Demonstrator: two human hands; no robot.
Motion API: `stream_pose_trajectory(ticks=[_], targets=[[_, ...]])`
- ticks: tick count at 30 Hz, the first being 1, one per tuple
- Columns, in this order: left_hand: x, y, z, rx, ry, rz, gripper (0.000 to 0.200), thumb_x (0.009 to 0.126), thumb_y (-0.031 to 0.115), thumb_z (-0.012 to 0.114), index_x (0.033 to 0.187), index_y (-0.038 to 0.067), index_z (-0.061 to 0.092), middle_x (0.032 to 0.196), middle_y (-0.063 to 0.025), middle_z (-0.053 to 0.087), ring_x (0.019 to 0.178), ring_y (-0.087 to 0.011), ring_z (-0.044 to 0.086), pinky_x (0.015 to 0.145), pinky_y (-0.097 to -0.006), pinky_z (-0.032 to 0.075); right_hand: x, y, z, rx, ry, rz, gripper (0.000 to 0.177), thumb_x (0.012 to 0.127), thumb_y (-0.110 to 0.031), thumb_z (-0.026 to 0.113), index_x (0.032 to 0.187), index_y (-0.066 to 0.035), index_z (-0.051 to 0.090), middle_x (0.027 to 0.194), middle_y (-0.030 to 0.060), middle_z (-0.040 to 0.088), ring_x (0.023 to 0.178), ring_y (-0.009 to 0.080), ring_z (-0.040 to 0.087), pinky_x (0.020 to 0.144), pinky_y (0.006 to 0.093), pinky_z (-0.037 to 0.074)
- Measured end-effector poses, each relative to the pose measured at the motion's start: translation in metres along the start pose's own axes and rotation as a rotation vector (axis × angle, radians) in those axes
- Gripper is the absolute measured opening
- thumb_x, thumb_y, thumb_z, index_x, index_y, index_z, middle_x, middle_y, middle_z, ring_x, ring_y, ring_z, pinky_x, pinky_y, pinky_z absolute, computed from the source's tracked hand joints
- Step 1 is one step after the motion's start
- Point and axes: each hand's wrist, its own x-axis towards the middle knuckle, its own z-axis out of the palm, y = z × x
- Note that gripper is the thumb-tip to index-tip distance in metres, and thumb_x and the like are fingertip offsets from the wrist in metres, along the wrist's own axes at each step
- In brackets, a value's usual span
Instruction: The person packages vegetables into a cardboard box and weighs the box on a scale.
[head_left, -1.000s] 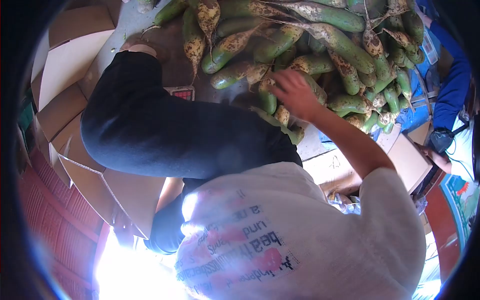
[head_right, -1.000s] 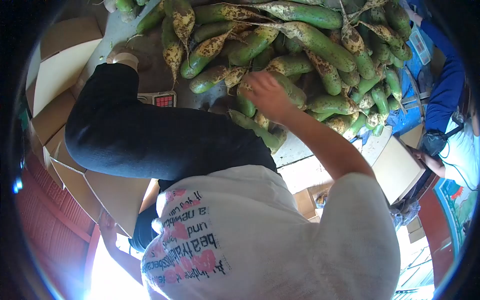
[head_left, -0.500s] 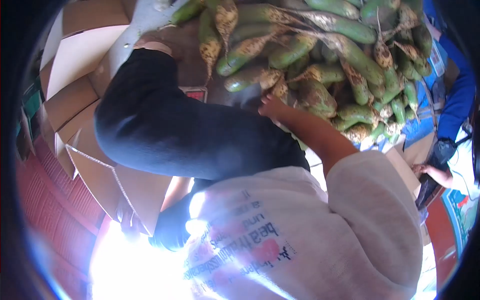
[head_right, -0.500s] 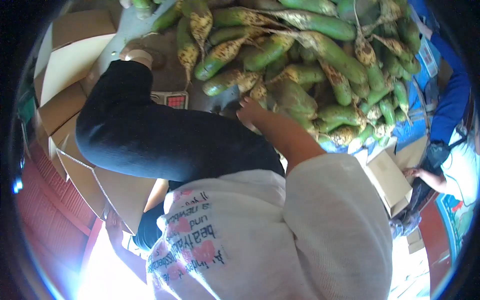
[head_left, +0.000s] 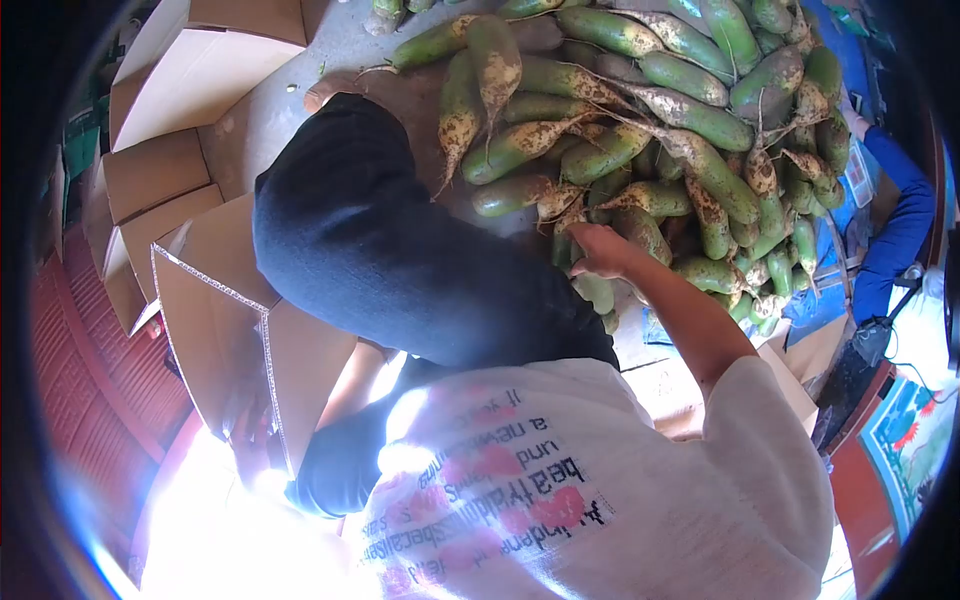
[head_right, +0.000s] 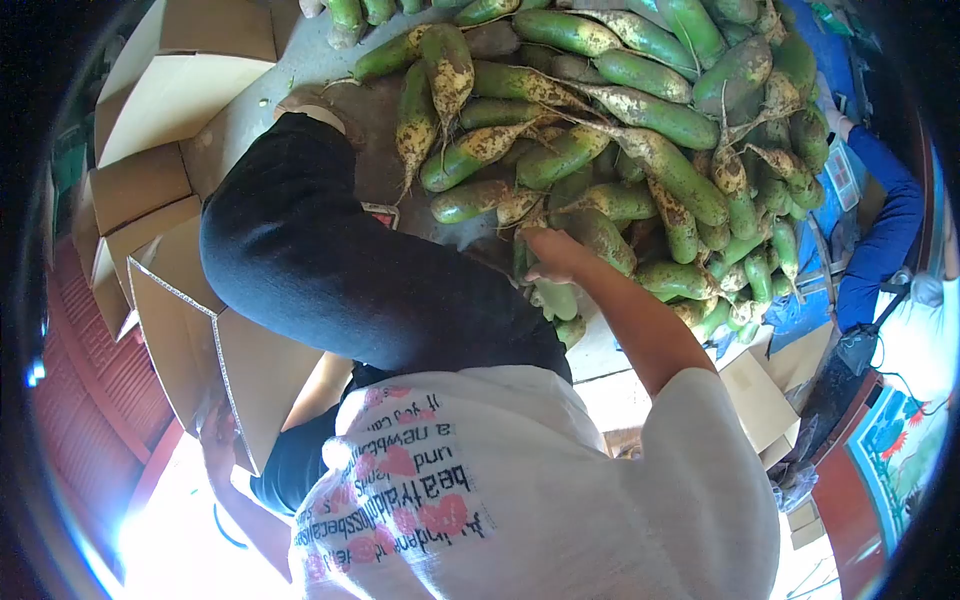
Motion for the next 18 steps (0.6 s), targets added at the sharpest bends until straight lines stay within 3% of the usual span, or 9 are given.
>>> stream_pose_trajectory(ticks=[4, 7, 9, 10, 11, 15, 16, 18], targets=[[0.002, 0.006, 0.008, -0.010, 0.025, -0.001, 0.036, 0.089, 0.015, 0.054, 0.124, 0.008, 0.054, 0.127, -0.0159, 0.051, 0.118, -0.0312, 0.045, 0.098, -0.0407, 0.037, -0.001, -0.013, -0.052, -0.008, 0.270, -0.088, 0.063, 0.066, -0.019, 0.079, 0.118, 0.001, 0.051, 0.110, 0.0211, 0.059, 0.103, 0.0356, 0.057, 0.090, 0.0389, 0.045], [-0.005, 0.002, 0.006, -0.010, 0.049, -0.011, 0.036, 0.089, 0.015, 0.053, 0.124, 0.008, 0.053, 0.126, -0.0154, 0.052, 0.117, -0.0307, 0.046, 0.098, -0.0404, 0.037, 0.012, -0.004, -0.120, 0.211, 0.518, 0.044, 0.058, 0.070, -0.015, 0.078, 0.119, -0.001, 0.051, 0.094, 0.0137, 0.065, 0.087, 0.0230, 0.063, 0.080, 0.0353, 0.050], [-0.010, -0.004, 0.004, -0.010, 0.060, -0.031, 0.035, 0.089, 0.014, 0.053, 0.124, 0.009, 0.053, 0.126, -0.0150, 0.052, 0.116, -0.0304, 0.047, 0.097, -0.0402, 0.038, 0.030, 0.005, -0.156, 0.367, 0.539, 0.127, 0.063, 0.074, -0.013, 0.076, 0.127, -0.004, 0.044, 0.103, 0.0109, 0.063, 0.095, 0.0212, 0.060, 0.087, 0.0337, 0.048], [-0.014, -0.007, 0.002, -0.011, 0.065, -0.041, 0.035, 0.090, 0.014, 0.052, 0.125, 0.009, 0.053, 0.126, -0.0148, 0.052, 0.116, -0.0302, 0.047, 0.097, -0.0401, 0.038, 0.039, 0.013, -0.173, 0.279, 0.481, 0.132, 0.069, 0.079, -0.030, 0.070, 0.134, -0.007, 0.037, 0.115, 0.0139, 0.060, 0.107, 0.0254, 0.057, 0.097, 0.0400, 0.042], [-0.018, -0.014, 0.003, -0.010, 0.069, -0.056, 0.035, 0.090, 0.014, 0.052, 0.125, 0.009, 0.053, 0.125, -0.0147, 0.052, 0.116, -0.0301, 0.048, 0.097, -0.0400, 0.038, 0.042, 0.002, -0.185, 0.160, 0.553, 0.116, 0.069, 0.080, -0.034, 0.069, 0.134, -0.007, 0.037, 0.122, 0.0156, 0.056, 0.111, 0.0247, 0.055, 0.098, 0.0386, 0.042], [-0.035, -0.032, 0.003, -0.030, 0.100, -0.131, 0.035, 0.090, 0.013, 0.051, 0.125, 0.010, 0.053, 0.125, -0.0140, 0.053, 0.114, -0.0294, 0.049, 0.096, -0.0396, 0.039, 0.100, -0.014, -0.183, -0.735, 0.847, 0.322, 0.067, 0.079, -0.041, 0.068, 0.125, 0.000, 0.043, 0.116, 0.0191, 0.050, 0.105, 0.0288, 0.048, 0.090, 0.0378, 0.045], [-0.038, -0.034, 0.003, -0.034, 0.107, -0.153, 0.035, 0.090, 0.012, 0.051, 0.125, 0.010, 0.053, 0.124, -0.0138, 0.054, 0.114, -0.0293, 0.049, 0.096, -0.0395, 0.039, 0.117, -0.030, -0.179, -0.604, 0.910, 0.229, 0.067, 0.077, -0.042, 0.069, 0.121, 0.003, 0.045, 0.111, 0.0189, 0.048, 0.099, 0.0294, 0.044, 0.087, 0.0369, 0.045], [-0.043, -0.040, 0.004, -0.046, 0.124, -0.189, 0.035, 0.090, 0.012, 0.051, 0.125, 0.010, 0.053, 0.124, -0.0134, 0.054, 0.113, -0.0290, 0.050, 0.096, -0.0393, 0.040, 0.171, -0.040, -0.158, -0.364, 0.852, 0.235, 0.079, 0.079, -0.053, 0.060, 0.128, 0.004, 0.037, 0.122, 0.0239, 0.042, 0.117, 0.0343, 0.039, 0.095, 0.0430, 0.042]])
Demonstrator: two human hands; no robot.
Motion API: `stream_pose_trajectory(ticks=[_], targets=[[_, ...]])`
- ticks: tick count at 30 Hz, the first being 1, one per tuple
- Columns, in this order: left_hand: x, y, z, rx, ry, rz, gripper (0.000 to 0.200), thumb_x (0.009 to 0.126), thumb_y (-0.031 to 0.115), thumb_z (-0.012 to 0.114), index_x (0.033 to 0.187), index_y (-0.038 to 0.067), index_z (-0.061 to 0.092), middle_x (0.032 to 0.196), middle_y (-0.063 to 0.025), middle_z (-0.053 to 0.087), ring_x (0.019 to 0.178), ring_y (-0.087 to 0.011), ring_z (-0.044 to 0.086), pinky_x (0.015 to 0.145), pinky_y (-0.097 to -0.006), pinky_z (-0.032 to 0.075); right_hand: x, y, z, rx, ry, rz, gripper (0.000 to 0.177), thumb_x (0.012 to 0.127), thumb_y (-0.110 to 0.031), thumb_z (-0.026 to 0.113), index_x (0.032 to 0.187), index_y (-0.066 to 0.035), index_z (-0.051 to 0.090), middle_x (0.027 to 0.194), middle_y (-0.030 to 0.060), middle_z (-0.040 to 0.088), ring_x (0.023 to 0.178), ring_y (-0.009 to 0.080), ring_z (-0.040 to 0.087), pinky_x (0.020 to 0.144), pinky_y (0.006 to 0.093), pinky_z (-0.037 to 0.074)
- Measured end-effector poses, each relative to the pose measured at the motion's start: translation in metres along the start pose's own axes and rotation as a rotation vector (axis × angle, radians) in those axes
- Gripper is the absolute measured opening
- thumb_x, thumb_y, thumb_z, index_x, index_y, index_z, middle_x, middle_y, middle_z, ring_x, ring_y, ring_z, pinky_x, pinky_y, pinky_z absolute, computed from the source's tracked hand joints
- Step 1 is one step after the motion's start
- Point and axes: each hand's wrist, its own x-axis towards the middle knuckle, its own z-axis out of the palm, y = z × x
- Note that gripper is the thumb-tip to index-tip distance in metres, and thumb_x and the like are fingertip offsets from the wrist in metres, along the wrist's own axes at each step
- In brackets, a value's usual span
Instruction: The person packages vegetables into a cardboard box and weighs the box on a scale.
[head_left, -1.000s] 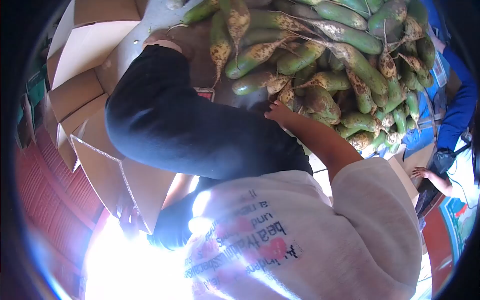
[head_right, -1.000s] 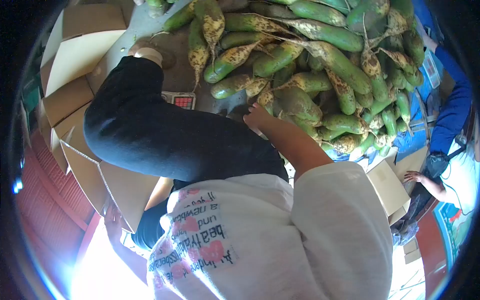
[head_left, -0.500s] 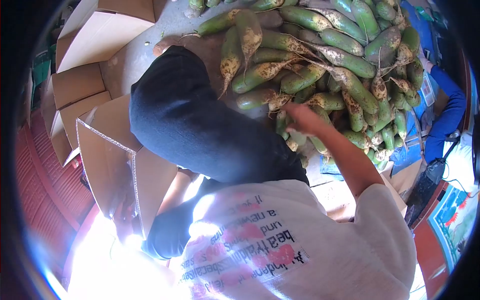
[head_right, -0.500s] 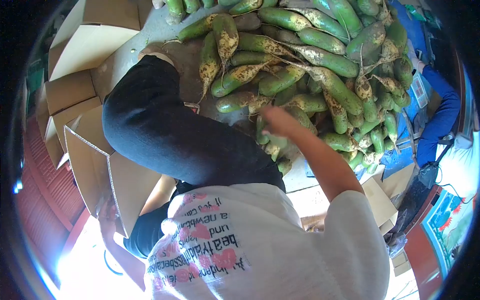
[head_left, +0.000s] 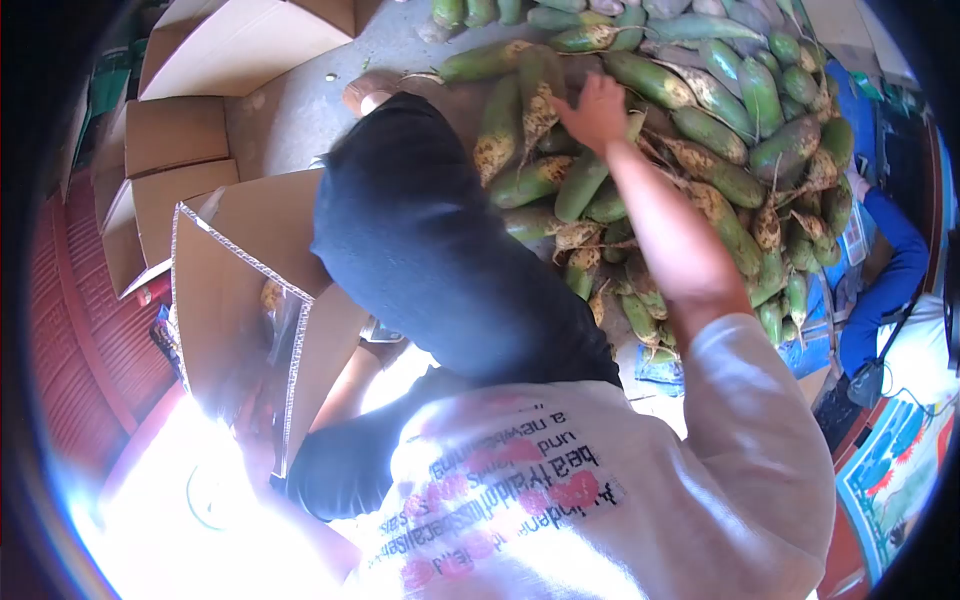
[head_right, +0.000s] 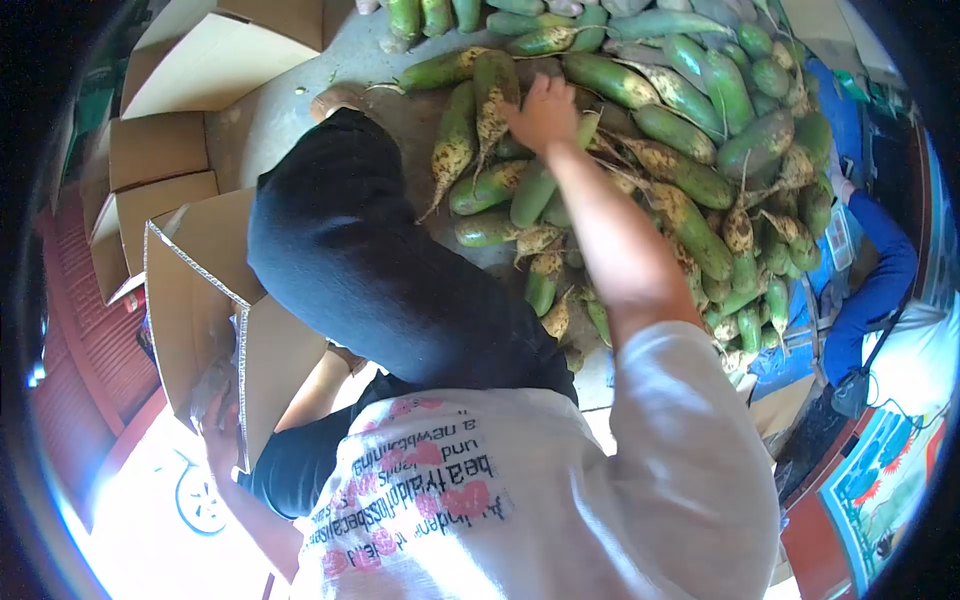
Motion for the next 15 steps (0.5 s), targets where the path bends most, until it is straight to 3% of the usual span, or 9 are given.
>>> stream_pose_trajectory(ticks=[1, 3, 7, 9, 10, 12, 13, 15], targets=[[-0.001, 0.000, -0.001, -0.010, 0.010, -0.021, 0.035, 0.090, 0.012, 0.050, 0.125, 0.010, 0.053, 0.124, -0.0132, 0.054, 0.113, -0.0288, 0.050, 0.095, -0.0392, 0.040, 0.004, -0.026, 0.005, 0.135, -0.157, 0.169, 0.089, 0.079, -0.058, 0.057, 0.134, 0.004, 0.027, 0.130, 0.0242, 0.036, 0.122, 0.0369, 0.036, 0.097, 0.0456, 0.041], [-0.004, -0.004, -0.004, -0.013, 0.032, -0.054, 0.035, 0.091, 0.011, 0.050, 0.125, 0.011, 0.053, 0.123, -0.0129, 0.055, 0.112, -0.0285, 0.051, 0.095, -0.0390, 0.040, 0.010, -0.060, 0.020, 0.260, -0.242, 0.398, 0.093, 0.076, -0.052, 0.064, 0.137, 0.003, 0.019, 0.133, 0.0233, 0.031, 0.121, 0.0382, 0.036, 0.095, 0.0466, 0.041], [-0.011, -0.025, -0.009, -0.018, 0.108, -0.024, 0.037, 0.090, 0.012, 0.052, 0.127, 0.013, 0.052, 0.124, -0.0109, 0.055, 0.115, -0.0285, 0.050, 0.098, -0.0393, 0.038, 0.013, -0.082, 0.038, 0.349, -0.111, 0.544, 0.093, 0.073, -0.040, 0.071, 0.138, -0.001, 0.017, 0.133, 0.0226, 0.028, 0.120, 0.0395, 0.037, 0.093, 0.0463, 0.043], [-0.013, -0.023, -0.014, 0.013, 0.180, 0.036, 0.038, 0.088, 0.007, 0.055, 0.126, 0.009, 0.053, 0.123, -0.0122, 0.057, 0.110, -0.0294, 0.055, 0.093, -0.0404, 0.041, 0.015, -0.074, 0.045, 0.410, -0.069, 0.564, 0.090, 0.073, -0.033, 0.073, 0.138, -0.002, 0.018, 0.133, 0.0228, 0.027, 0.118, 0.0402, 0.039, 0.091, 0.0461, 0.044], [-0.013, -0.019, -0.019, 0.050, 0.208, 0.062, 0.038, 0.088, 0.007, 0.055, 0.126, 0.009, 0.053, 0.124, -0.0118, 0.057, 0.111, -0.0287, 0.055, 0.092, -0.0397, 0.042, 0.022, -0.061, 0.061, 0.490, 0.009, 0.578, 0.083, 0.074, -0.033, 0.072, 0.136, -0.004, 0.025, 0.130, 0.0196, 0.036, 0.112, 0.0383, 0.046, 0.089, 0.0453, 0.045], [-0.012, -0.012, -0.033, 0.078, 0.265, 0.102, 0.036, 0.088, 0.010, 0.056, 0.124, 0.009, 0.055, 0.126, -0.0100, 0.056, 0.115, -0.0261, 0.053, 0.093, -0.0373, 0.042, 0.017, -0.041, 0.013, 1.119, -0.195, 0.600, 0.073, 0.077, -0.031, 0.069, 0.133, -0.003, 0.032, 0.126, 0.0166, 0.044, 0.107, 0.0364, 0.051, 0.088, 0.0459, 0.045], [-0.008, -0.005, -0.043, -0.017, 0.242, -0.089, 0.034, 0.088, 0.010, 0.057, 0.122, 0.009, 0.057, 0.126, -0.0091, 0.056, 0.118, -0.0250, 0.051, 0.097, -0.0375, 0.040, 0.010, -0.029, -0.010, 1.429, -0.305, 0.595, 0.068, 0.079, -0.030, 0.068, 0.132, -0.003, 0.035, 0.124, 0.0151, 0.048, 0.105, 0.0354, 0.053, 0.088, 0.0462, 0.046], [0.009, 0.015, -0.060, -0.052, 0.331, 0.194, 0.035, 0.088, 0.009, 0.057, 0.123, 0.010, 0.057, 0.124, -0.0095, 0.057, 0.116, -0.0257, 0.053, 0.097, -0.0399, 0.040, 0.003, 0.000, -0.031, 1.685, -0.441, 0.469, 0.057, 0.083, -0.030, 0.063, 0.129, -0.003, 0.040, 0.121, 0.0134, 0.052, 0.104, 0.0337, 0.054, 0.089, 0.0465, 0.046]])
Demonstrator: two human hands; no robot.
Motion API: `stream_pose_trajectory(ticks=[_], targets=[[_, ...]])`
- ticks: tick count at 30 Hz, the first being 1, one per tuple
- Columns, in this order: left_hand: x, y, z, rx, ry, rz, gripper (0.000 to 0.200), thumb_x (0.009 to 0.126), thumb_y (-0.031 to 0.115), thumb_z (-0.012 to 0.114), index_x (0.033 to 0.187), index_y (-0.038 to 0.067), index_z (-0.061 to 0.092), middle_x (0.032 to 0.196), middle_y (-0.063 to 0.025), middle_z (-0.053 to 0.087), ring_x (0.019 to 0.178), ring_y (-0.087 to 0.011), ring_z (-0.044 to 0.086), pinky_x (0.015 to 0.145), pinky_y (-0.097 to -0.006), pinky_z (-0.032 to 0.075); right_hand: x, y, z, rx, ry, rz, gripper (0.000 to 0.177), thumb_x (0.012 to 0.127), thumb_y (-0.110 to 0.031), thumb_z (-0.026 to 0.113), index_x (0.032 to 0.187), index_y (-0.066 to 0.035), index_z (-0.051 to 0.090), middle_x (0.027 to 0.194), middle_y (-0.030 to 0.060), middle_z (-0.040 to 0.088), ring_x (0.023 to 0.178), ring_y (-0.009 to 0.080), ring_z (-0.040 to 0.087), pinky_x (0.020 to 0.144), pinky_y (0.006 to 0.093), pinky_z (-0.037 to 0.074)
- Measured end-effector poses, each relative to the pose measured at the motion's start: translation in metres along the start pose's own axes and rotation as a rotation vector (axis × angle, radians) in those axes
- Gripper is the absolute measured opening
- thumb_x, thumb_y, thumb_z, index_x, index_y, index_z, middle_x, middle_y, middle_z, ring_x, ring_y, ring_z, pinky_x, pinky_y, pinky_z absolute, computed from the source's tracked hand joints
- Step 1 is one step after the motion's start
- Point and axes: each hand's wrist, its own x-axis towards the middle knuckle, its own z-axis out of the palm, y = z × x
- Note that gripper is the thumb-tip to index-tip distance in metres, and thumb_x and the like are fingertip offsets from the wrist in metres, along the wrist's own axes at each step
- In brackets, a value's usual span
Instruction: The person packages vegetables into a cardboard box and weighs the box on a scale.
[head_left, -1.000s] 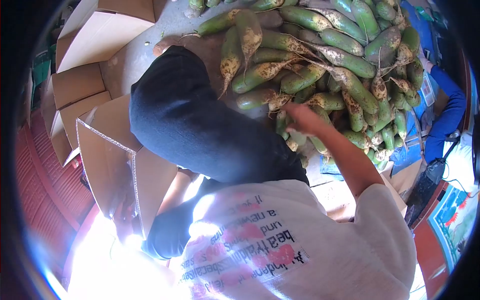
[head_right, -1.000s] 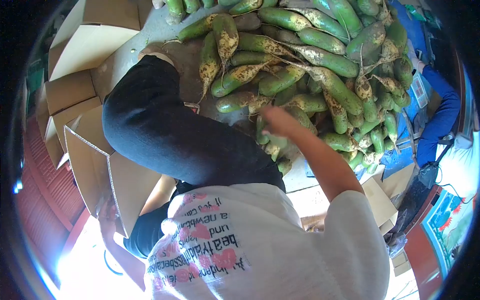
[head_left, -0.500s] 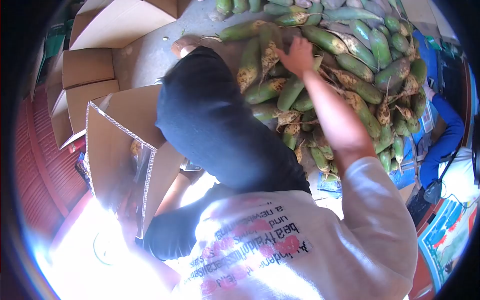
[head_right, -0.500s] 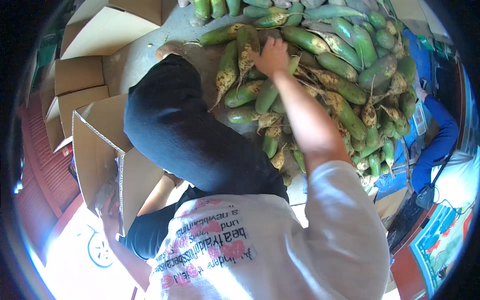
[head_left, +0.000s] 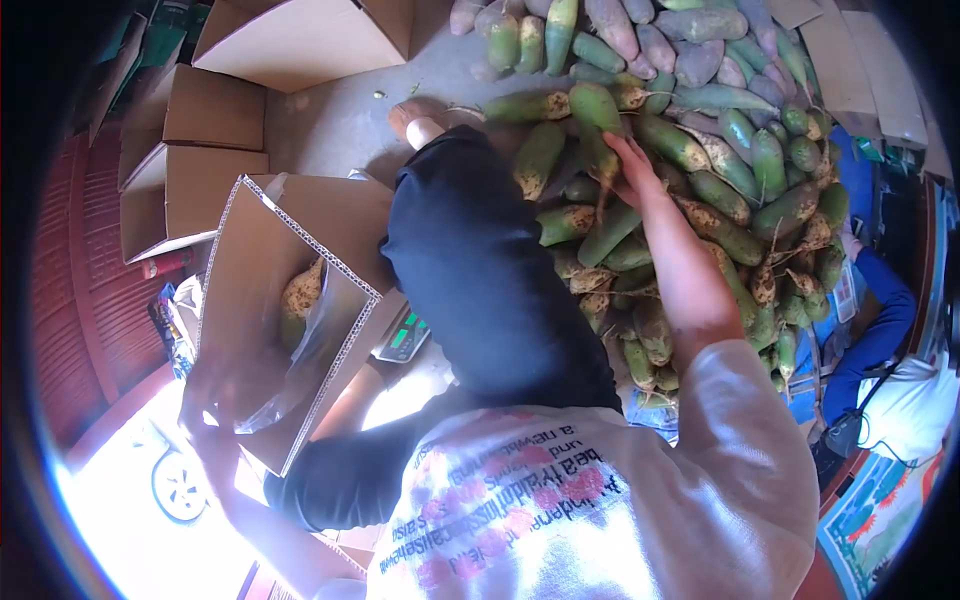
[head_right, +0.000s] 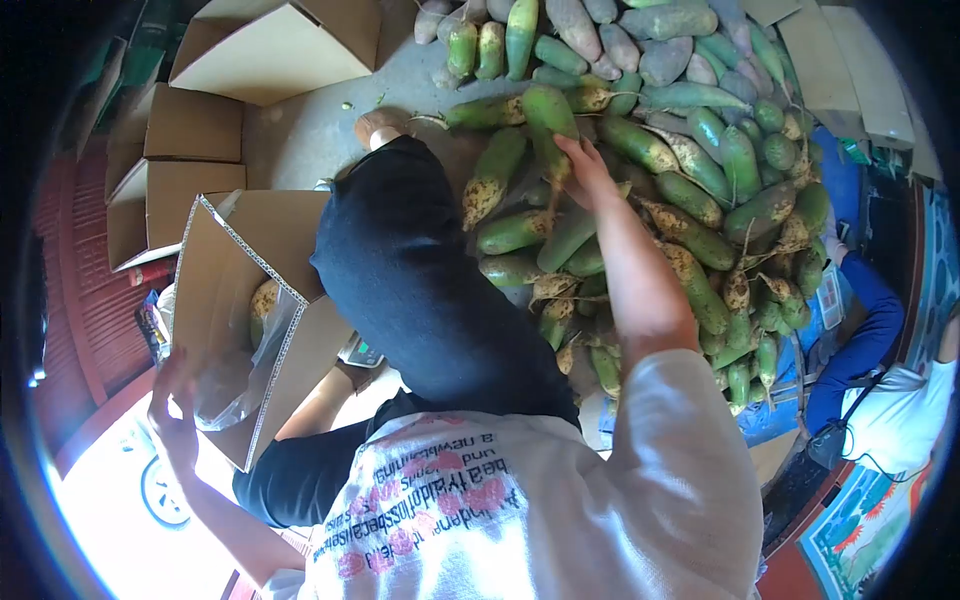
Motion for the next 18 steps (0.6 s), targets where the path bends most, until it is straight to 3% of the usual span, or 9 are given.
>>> stream_pose_trajectory(ticks=[1, 3, 5, 7, 9, 11, 13, 14, 18], targets=[[0.017, 0.013, -0.004, 0.019, 0.049, 0.190, 0.034, 0.089, 0.012, 0.055, 0.123, 0.009, 0.056, 0.125, -0.0103, 0.057, 0.116, -0.0273, 0.053, 0.097, -0.0417, 0.041, -0.012, -0.006, -0.009, 0.093, -0.114, 0.004, 0.053, 0.086, -0.030, 0.060, 0.127, -0.003, 0.042, 0.119, 0.0125, 0.054, 0.104, 0.0329, 0.055, 0.089, 0.0466, 0.046], [0.053, 0.062, -0.010, 0.138, 0.132, 0.392, 0.037, 0.089, 0.018, 0.054, 0.125, 0.011, 0.055, 0.125, -0.0100, 0.057, 0.117, -0.0278, 0.053, 0.095, -0.0425, 0.043, -0.054, -0.030, -0.009, 0.223, -0.249, 0.069, 0.050, 0.088, -0.030, 0.056, 0.128, -0.003, 0.042, 0.121, 0.0142, 0.052, 0.109, 0.0339, 0.053, 0.091, 0.0472, 0.046], [0.078, 0.140, -0.007, -0.031, 0.156, 0.509, 0.030, 0.087, 0.011, 0.058, 0.117, 0.008, 0.060, 0.119, -0.0108, 0.061, 0.110, -0.0242, 0.058, 0.096, -0.0381, 0.043, -0.090, -0.046, -0.010, 0.284, -0.303, 0.107, 0.054, 0.090, -0.033, 0.052, 0.131, -0.001, 0.039, 0.125, 0.0166, 0.050, 0.116, 0.0349, 0.050, 0.091, 0.0450, 0.050], [0.101, 0.194, 0.020, -0.460, -0.019, 0.568, 0.036, 0.091, 0.012, 0.052, 0.126, 0.005, 0.053, 0.123, -0.0125, 0.058, 0.112, -0.0216, 0.055, 0.094, -0.0352, 0.043, -0.114, -0.051, -0.018, 0.225, -0.436, 0.062, 0.061, 0.089, -0.037, 0.052, 0.135, -0.001, 0.035, 0.131, 0.0176, 0.045, 0.116, 0.0339, 0.050, 0.087, 0.0403, 0.052], [0.116, 0.247, 0.058, -0.628, -0.165, 0.561, 0.042, 0.089, 0.018, 0.059, 0.126, -0.001, 0.051, 0.118, -0.0161, 0.059, 0.109, -0.0201, 0.056, 0.093, -0.0320, 0.043, -0.139, -0.057, -0.019, 0.213, -0.490, 0.045, 0.065, 0.087, -0.034, 0.054, 0.138, -0.002, 0.029, 0.130, 0.0174, 0.046, 0.115, 0.0341, 0.052, 0.077, 0.0373, 0.057], [0.130, 0.292, 0.111, -0.727, -0.276, 0.450, 0.062, 0.084, 0.032, 0.068, 0.130, -0.002, 0.045, 0.120, -0.0218, 0.056, 0.110, -0.0232, 0.055, 0.093, -0.0332, 0.044, -0.165, -0.065, -0.017, 0.104, -0.553, -0.033, 0.070, 0.084, -0.035, 0.058, 0.139, -0.003, 0.028, 0.130, 0.0174, 0.046, 0.113, 0.0344, 0.053, 0.076, 0.0376, 0.057], [0.125, 0.323, 0.151, -0.925, -0.366, 0.445, 0.070, 0.082, 0.033, 0.070, 0.133, -0.005, 0.040, 0.125, -0.0234, 0.052, 0.113, -0.0250, 0.053, 0.096, -0.0337, 0.042, -0.181, -0.070, -0.015, 0.054, -0.595, -0.065, 0.078, 0.078, -0.035, 0.064, 0.139, -0.005, 0.027, 0.128, 0.0174, 0.047, 0.108, 0.0346, 0.056, 0.073, 0.0378, 0.058], [0.128, 0.332, 0.183, -1.101, -0.450, 0.439, 0.059, 0.081, 0.029, 0.071, 0.126, -0.002, 0.050, 0.117, -0.0178, 0.059, 0.103, -0.0210, 0.058, 0.092, -0.0308, 0.044, -0.186, -0.074, -0.013, 0.014, -0.592, -0.086, 0.076, 0.078, -0.036, 0.064, 0.138, -0.005, 0.029, 0.127, 0.0175, 0.048, 0.108, 0.0342, 0.057, 0.071, 0.0369, 0.057], [0.115, 0.340, 0.189, -1.180, -0.403, 0.232, 0.034, 0.079, 0.026, 0.073, 0.103, 0.002, 0.068, 0.092, -0.0073, 0.068, 0.082, -0.0126, 0.060, 0.081, -0.0282, 0.048, -0.209, -0.087, -0.009, -0.100, -0.541, -0.114, 0.073, 0.080, -0.040, 0.065, 0.135, -0.002, 0.034, 0.124, 0.0183, 0.051, 0.105, 0.0342, 0.058, 0.068, 0.0362, 0.054]])
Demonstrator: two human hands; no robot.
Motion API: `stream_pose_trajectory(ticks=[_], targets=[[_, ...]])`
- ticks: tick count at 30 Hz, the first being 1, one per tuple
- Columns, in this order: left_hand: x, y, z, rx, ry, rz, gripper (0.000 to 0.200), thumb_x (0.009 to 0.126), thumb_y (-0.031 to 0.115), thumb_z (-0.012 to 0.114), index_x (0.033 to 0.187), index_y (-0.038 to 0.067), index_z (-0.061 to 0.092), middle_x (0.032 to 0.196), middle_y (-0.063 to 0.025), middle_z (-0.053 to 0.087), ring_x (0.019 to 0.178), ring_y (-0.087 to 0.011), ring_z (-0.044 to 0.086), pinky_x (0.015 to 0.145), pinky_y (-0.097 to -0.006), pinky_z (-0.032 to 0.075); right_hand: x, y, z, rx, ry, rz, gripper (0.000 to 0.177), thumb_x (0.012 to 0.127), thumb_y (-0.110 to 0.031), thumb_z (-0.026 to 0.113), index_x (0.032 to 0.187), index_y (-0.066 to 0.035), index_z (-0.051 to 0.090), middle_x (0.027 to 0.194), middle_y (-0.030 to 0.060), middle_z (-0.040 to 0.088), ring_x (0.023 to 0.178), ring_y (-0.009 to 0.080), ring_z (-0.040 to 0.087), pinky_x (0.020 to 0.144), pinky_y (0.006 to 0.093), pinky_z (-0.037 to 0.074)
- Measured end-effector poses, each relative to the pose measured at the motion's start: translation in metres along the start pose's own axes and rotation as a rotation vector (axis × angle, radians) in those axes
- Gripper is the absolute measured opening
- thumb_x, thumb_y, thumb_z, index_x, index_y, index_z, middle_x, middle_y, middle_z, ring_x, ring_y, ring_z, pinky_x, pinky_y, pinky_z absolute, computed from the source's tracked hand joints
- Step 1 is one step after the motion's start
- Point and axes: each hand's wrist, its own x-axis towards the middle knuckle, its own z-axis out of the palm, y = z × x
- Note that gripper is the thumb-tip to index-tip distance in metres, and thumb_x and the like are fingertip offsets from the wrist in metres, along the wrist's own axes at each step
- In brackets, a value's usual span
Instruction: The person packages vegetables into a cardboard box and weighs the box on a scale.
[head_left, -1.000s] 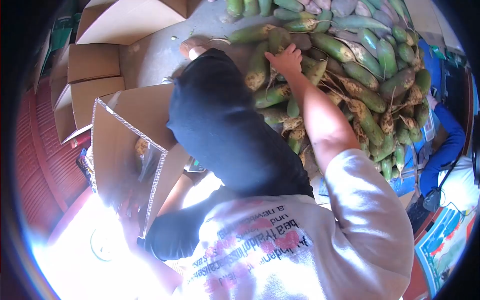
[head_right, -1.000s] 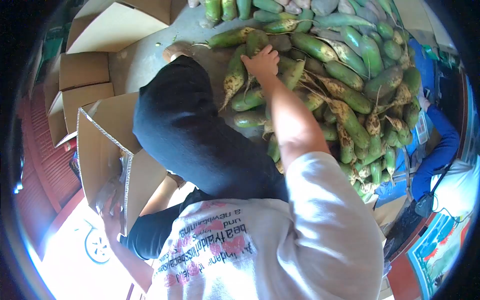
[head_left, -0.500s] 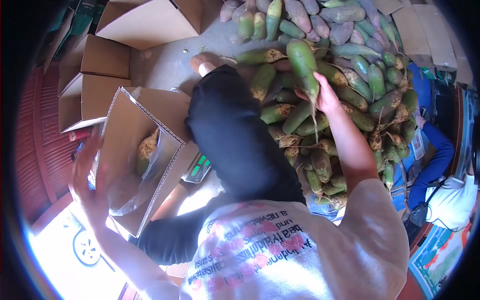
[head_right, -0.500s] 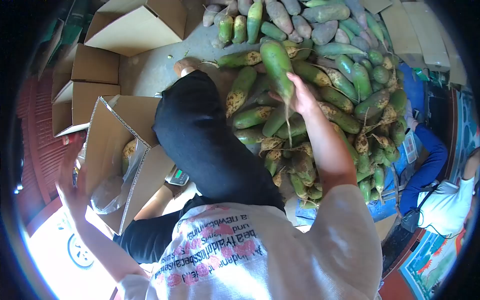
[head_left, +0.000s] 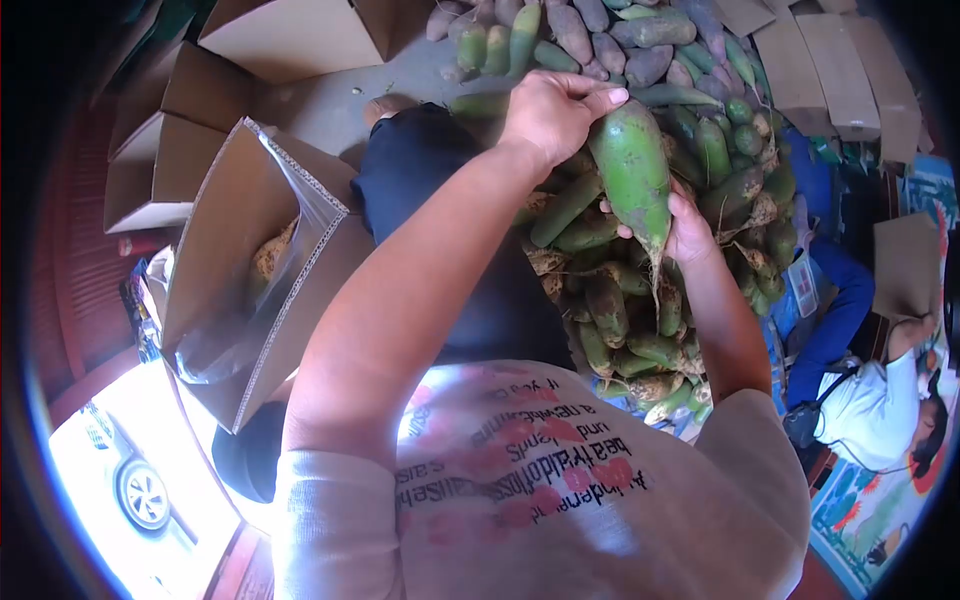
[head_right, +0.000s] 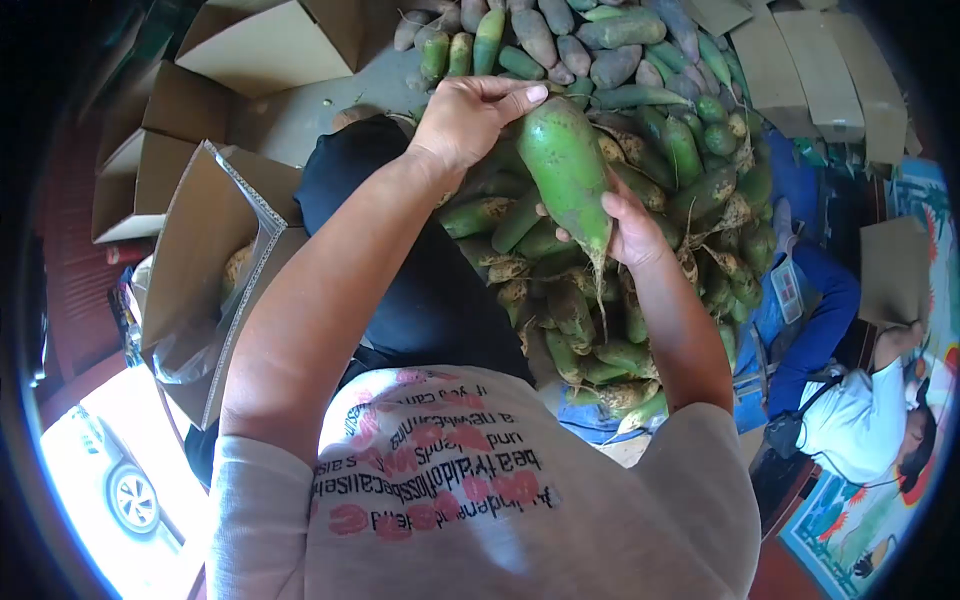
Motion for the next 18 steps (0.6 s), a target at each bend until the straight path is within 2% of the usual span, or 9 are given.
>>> stream_pose_trajectory(ticks=[4, 6, 8, 10, 11, 14, 15, 16, 18], targets=[[-0.005, 0.002, 0.001, 0.103, 0.276, 0.101, 0.029, 0.077, 0.027, 0.074, 0.092, 0.002, 0.071, 0.081, -0.0065, 0.070, 0.075, -0.0104, 0.060, 0.074, -0.0273, 0.049, 0.001, -0.005, 0.005, -0.012, -0.043, -0.005, 0.065, 0.085, -0.035, 0.062, 0.134, -0.003, 0.035, 0.125, 0.0184, 0.050, 0.110, 0.0371, 0.054, 0.072, 0.0402, 0.052], [-0.011, 0.012, 0.003, 0.217, 0.405, 0.277, 0.029, 0.075, 0.033, 0.074, 0.085, 0.006, 0.072, 0.076, -0.0118, 0.068, 0.067, -0.0167, 0.064, 0.071, -0.0296, 0.051, 0.002, -0.004, -0.003, 0.115, -0.128, 0.011, 0.057, 0.088, -0.025, 0.058, 0.135, -0.004, 0.034, 0.127, 0.0182, 0.049, 0.114, 0.0400, 0.051, 0.080, 0.0464, 0.052], [-0.009, 0.016, 0.004, 0.142, 0.455, 0.356, 0.017, 0.071, 0.029, 0.074, 0.076, 0.012, 0.073, 0.079, -0.0094, 0.067, 0.073, -0.0264, 0.066, 0.070, -0.0344, 0.052, -0.003, -0.011, -0.020, 0.074, 0.053, 0.109, 0.053, 0.088, -0.024, 0.057, 0.133, -0.004, 0.038, 0.130, 0.0181, 0.047, 0.117, 0.0433, 0.048, 0.082, 0.0508, 0.049], [0.007, 0.013, 0.004, 0.154, 0.593, 0.374, 0.011, 0.072, 0.021, 0.071, 0.072, 0.011, 0.072, 0.079, -0.0107, 0.067, 0.071, -0.0266, 0.065, 0.067, -0.0374, 0.052, -0.011, -0.027, -0.001, -0.209, 0.095, -0.045, 0.059, 0.089, -0.020, 0.055, 0.140, -0.009, 0.027, 0.133, 0.0197, 0.044, 0.119, 0.0447, 0.046, 0.084, 0.0548, 0.048], [0.014, 0.018, 0.003, 0.047, 0.618, 0.275, 0.010, 0.075, 0.019, 0.070, 0.073, 0.009, 0.071, 0.075, -0.0109, 0.067, 0.070, -0.0262, 0.065, 0.068, -0.0363, 0.051, -0.011, -0.038, 0.002, -0.298, 0.142, -0.055, 0.064, 0.087, -0.015, 0.056, 0.142, -0.010, 0.022, 0.133, 0.0191, 0.043, 0.118, 0.0443, 0.046, 0.084, 0.0522, 0.049], [0.016, 0.053, -0.034, -0.354, 0.597, 0.153, 0.007, 0.078, 0.008, 0.066, 0.076, 0.002, 0.069, 0.069, -0.0121, 0.066, 0.064, -0.0222, 0.065, 0.066, -0.0329, 0.050, 0.002, -0.076, 0.010, -0.608, 0.239, -0.178, 0.072, 0.081, -0.008, 0.063, 0.142, -0.009, 0.024, 0.130, 0.0135, 0.045, 0.109, 0.0285, 0.054, 0.082, 0.0387, 0.051], [0.035, 0.058, -0.044, -0.692, 0.554, 0.118, 0.007, 0.079, 0.001, 0.062, 0.079, -0.002, 0.068, 0.067, -0.0135, 0.066, 0.062, -0.0194, 0.063, 0.062, -0.0318, 0.050, 0.013, -0.089, 0.003, -0.827, 0.299, -0.228, 0.073, 0.078, -0.006, 0.066, 0.140, -0.008, 0.028, 0.129, 0.0140, 0.046, 0.110, 0.0285, 0.054, 0.083, 0.0380, 0.049], [0.040, 0.066, -0.067, -0.631, 0.690, 0.214, 0.008, 0.078, -0.002, 0.061, 0.081, -0.003, 0.068, 0.069, -0.0147, 0.066, 0.064, -0.0200, 0.064, 0.063, -0.0319, 0.050, 0.025, -0.102, -0.001, -1.043, 0.364, -0.281, 0.074, 0.074, -0.004, 0.068, 0.139, -0.008, 0.031, 0.128, 0.0145, 0.047, 0.112, 0.0285, 0.053, 0.085, 0.0373, 0.048], [0.025, 0.088, -0.122, -0.408, 0.961, 0.420, 0.013, 0.076, -0.005, 0.058, 0.081, -0.001, 0.070, 0.074, -0.0170, 0.067, 0.072, -0.0238, 0.067, 0.069, -0.0328, 0.052, 0.043, -0.127, 0.030, -1.897, 0.424, -0.209, 0.076, 0.069, -0.001, 0.069, 0.137, -0.007, 0.035, 0.127, 0.0155, 0.048, 0.114, 0.0288, 0.051, 0.090, 0.0369, 0.044]])
